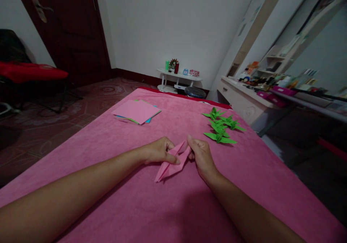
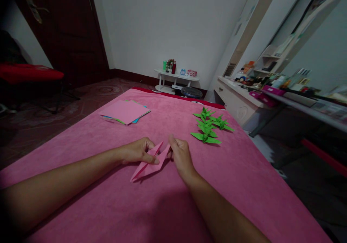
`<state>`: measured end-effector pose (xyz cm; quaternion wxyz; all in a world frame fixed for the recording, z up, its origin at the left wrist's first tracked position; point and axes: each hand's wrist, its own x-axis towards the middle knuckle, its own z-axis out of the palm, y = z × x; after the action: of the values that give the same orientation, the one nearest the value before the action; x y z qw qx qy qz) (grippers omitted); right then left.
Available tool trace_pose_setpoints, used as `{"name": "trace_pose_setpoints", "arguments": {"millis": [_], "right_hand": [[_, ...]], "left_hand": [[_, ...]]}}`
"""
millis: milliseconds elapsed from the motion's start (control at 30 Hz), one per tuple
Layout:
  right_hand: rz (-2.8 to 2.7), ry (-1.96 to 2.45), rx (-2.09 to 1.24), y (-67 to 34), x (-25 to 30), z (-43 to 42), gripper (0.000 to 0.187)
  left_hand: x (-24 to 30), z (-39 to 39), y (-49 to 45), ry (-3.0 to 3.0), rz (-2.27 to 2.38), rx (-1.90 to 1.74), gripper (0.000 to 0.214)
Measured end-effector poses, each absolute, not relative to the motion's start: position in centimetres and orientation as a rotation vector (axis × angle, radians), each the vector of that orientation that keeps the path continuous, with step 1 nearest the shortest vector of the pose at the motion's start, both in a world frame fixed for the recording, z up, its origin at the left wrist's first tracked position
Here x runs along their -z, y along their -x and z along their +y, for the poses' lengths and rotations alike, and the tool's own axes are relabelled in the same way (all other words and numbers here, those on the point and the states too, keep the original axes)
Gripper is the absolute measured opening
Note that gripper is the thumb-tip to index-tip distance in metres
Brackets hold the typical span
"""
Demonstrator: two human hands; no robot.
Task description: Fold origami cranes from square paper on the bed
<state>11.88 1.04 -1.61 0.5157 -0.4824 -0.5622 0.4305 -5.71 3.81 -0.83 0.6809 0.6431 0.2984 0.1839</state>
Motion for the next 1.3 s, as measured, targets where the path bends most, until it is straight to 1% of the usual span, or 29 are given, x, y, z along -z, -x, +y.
{"name": "trace_pose_setpoints", "arguments": {"millis": [67, 100, 200, 300, 467, 600, 767, 933, 1100, 1233, 1300], "right_hand": [[-1.340, 1.122, -1.085, -11.7, 1.4, 1.1, 0.050], [-1.358, 1.093, -1.096, -11.6, 1.3, 1.1, 0.048], [-1.453, 1.060, -1.005, -11.3, 0.9, 1.0, 0.029], [-1.517, 1.128, -0.906, -10.9, 0.6, 0.9, 0.022], [-1.461, 1.184, -0.924, -10.9, 0.6, 0.6, 0.026], [-1.428, 1.147, -0.952, -11.1, 0.7, 0.6, 0.037], [-1.270, 1.085, -1.030, -11.2, 0.8, 1.1, 0.037], [-1.333, 1.117, -1.147, -10.8, 0.9, 1.2, 0.032], [-1.334, 1.145, -1.194, -10.9, 1.5, 1.3, 0.029], [-1.216, 1.171, -1.285, -11.4, 1.4, 1.5, 0.031], [-1.161, 1.183, -1.293, -11.5, 1.3, 1.6, 0.028]], "left_hand": [[0.8, 3.8, 5.6, -1.424, 0.687, -0.421, 0.015], [0.9, 3.8, 5.5, -1.419, 0.699, -0.429, 0.015], [1.0, 3.9, 5.4, -1.454, 0.721, -0.470, 0.016], [1.2, 3.9, 5.3, -1.550, 0.698, -0.496, 0.016], [1.4, 3.8, 5.3, -1.637, 0.686, -0.461, 0.019], [1.5, 3.6, 5.1, -1.576, 0.703, -0.467, 0.022], [1.6, 3.7, 4.3, -1.177, 0.820, -0.785, 0.027], [1.5, 3.7, 3.9, -0.959, 0.776, -1.025, 0.029], [1.4, 3.7, 4.0, -0.957, 0.761, -0.983, 0.030], [1.4, 4.2, 4.5, -0.980, 0.712, -0.891, 0.033], [1.5, 4.5, 4.6, -0.974, 0.680, -0.884, 0.035]]}}
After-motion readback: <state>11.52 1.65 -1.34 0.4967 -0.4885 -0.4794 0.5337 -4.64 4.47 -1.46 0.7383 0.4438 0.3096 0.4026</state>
